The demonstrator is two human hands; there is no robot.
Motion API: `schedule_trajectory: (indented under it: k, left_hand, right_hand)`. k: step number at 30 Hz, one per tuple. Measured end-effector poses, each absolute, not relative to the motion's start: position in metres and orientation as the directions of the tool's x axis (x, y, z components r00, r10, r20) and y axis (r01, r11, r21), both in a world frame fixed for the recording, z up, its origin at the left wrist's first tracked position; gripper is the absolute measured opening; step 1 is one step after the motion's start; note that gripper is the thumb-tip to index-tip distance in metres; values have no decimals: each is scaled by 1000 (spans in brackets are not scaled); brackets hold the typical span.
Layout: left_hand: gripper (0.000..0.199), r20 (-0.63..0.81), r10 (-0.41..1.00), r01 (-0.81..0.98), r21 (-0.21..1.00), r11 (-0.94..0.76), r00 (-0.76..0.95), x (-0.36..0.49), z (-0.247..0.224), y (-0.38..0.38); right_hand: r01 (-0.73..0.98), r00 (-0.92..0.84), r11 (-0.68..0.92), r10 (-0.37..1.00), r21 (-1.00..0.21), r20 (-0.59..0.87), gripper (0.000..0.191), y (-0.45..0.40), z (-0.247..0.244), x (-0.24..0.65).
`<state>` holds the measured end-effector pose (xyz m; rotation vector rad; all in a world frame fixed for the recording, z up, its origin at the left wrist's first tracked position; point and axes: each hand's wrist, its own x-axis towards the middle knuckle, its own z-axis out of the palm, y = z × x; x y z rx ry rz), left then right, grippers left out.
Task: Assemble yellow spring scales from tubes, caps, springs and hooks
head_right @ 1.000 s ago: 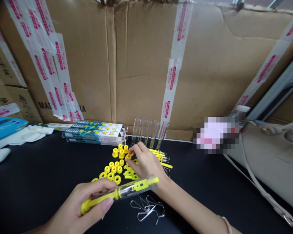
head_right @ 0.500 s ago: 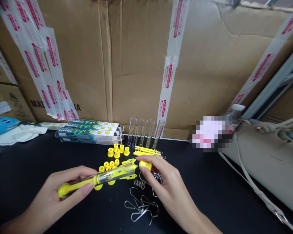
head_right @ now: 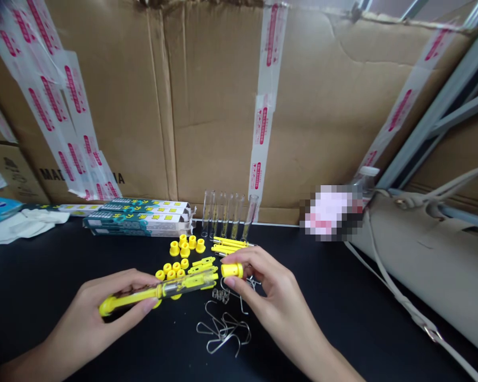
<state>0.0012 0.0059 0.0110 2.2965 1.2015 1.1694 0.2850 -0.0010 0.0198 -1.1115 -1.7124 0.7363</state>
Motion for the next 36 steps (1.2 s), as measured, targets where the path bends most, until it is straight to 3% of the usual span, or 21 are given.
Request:
schedule_trajectory:
  k: [13, 21, 36]
  left_hand:
    - [6, 545, 776, 520, 584, -623, 317, 0, 7, 5]
    - [7, 554, 768, 485, 601, -636, 321, 0, 4, 6]
    - [9, 566, 762, 490, 591, -641, 315, 0, 1, 7]
  right_hand:
    - [281, -197, 402, 913, -871, 358, 17, -4, 18, 281]
    - [146, -126, 329, 942, -933, 312, 23, 2, 11, 279]
    - [149, -85, 272, 961, -951, 262, 23, -3, 14, 276]
